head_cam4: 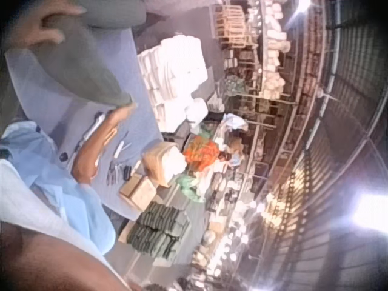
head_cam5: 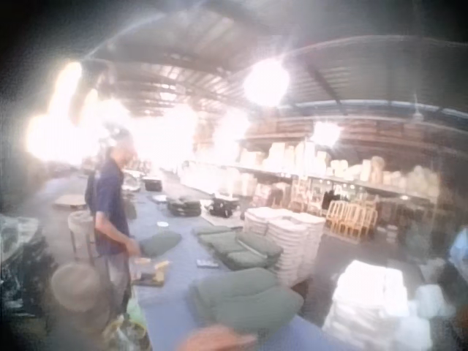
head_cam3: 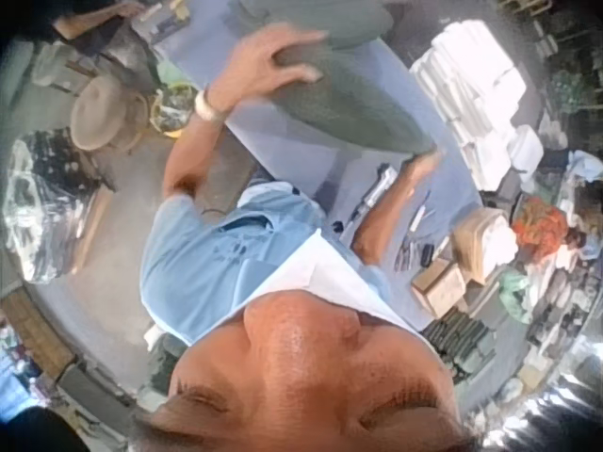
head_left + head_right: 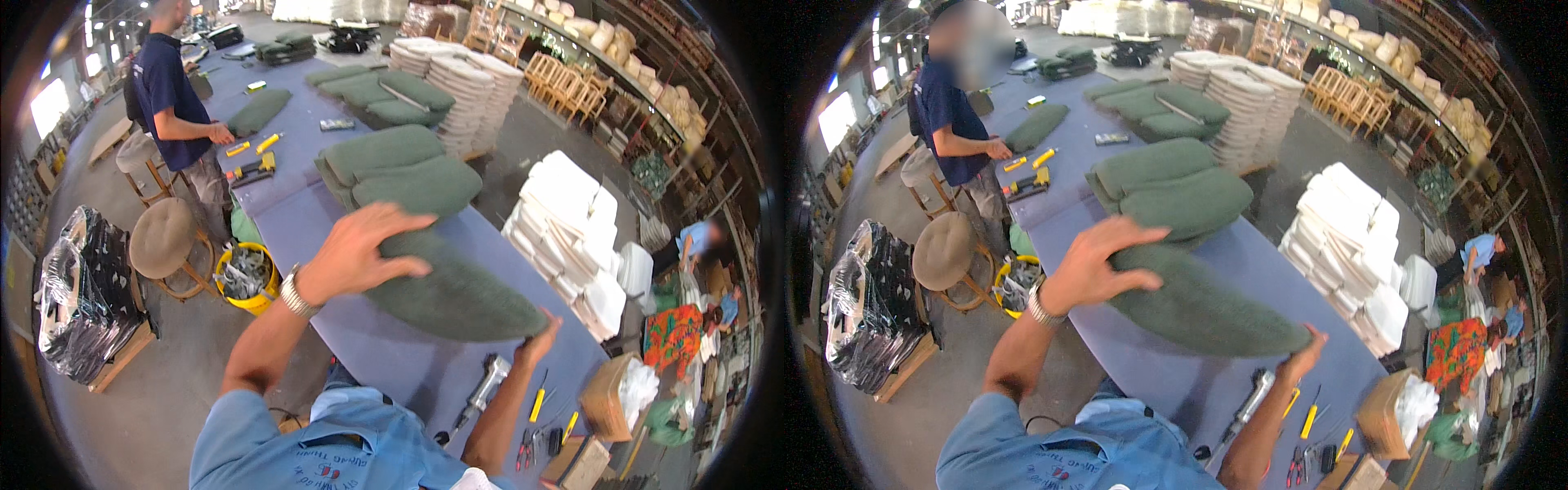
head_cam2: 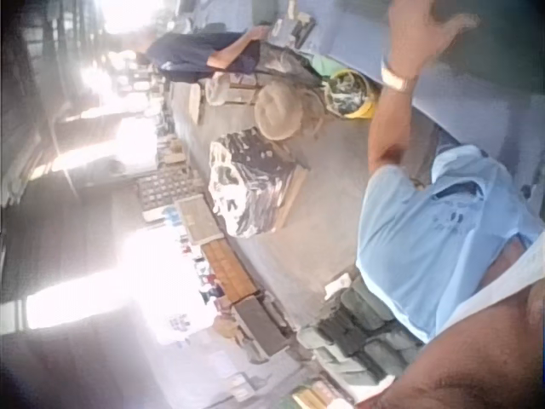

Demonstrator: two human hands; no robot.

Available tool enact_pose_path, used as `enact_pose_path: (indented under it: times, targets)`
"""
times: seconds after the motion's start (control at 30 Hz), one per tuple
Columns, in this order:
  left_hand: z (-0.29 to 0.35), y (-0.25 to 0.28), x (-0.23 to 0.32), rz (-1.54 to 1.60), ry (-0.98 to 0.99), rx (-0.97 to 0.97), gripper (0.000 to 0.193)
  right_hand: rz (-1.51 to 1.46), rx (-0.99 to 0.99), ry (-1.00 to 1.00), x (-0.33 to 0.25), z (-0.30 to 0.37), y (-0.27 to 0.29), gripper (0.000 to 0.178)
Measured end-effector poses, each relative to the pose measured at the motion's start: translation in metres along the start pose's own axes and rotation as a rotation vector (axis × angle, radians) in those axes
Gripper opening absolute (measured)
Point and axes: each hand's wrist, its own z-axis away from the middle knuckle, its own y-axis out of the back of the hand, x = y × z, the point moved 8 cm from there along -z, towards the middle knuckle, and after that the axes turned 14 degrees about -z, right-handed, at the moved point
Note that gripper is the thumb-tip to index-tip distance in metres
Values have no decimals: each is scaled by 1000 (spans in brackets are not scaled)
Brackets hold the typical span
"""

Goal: The person staples the edges of a green fabric cushion cover using a staple gun, then trims excess fabric with scissors. They fold and press the cushion, then repeat the process on another cushion, stacking finished units on the table.

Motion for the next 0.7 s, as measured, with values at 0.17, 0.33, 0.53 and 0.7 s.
enact_pose_path:
  times: [0.17, 0.33, 0.53, 0.7]
  targets:
    - [-52, -101, 83, -344, -279, 42, 54, 43, -387, -26, -21, 36, -105, 73]
    - [-85, -173, 122, -511, -358, 118, 44, 17, -574, 202, -105, 56, -178, 71]
    - [-84, -196, 153, -503, -437, 141, 25, 196, -497, 256, -106, 46, -179, 77]
    - [-73, -192, 154, -545, -417, 147, 25, 151, -574, 251, -90, 42, -174, 78]
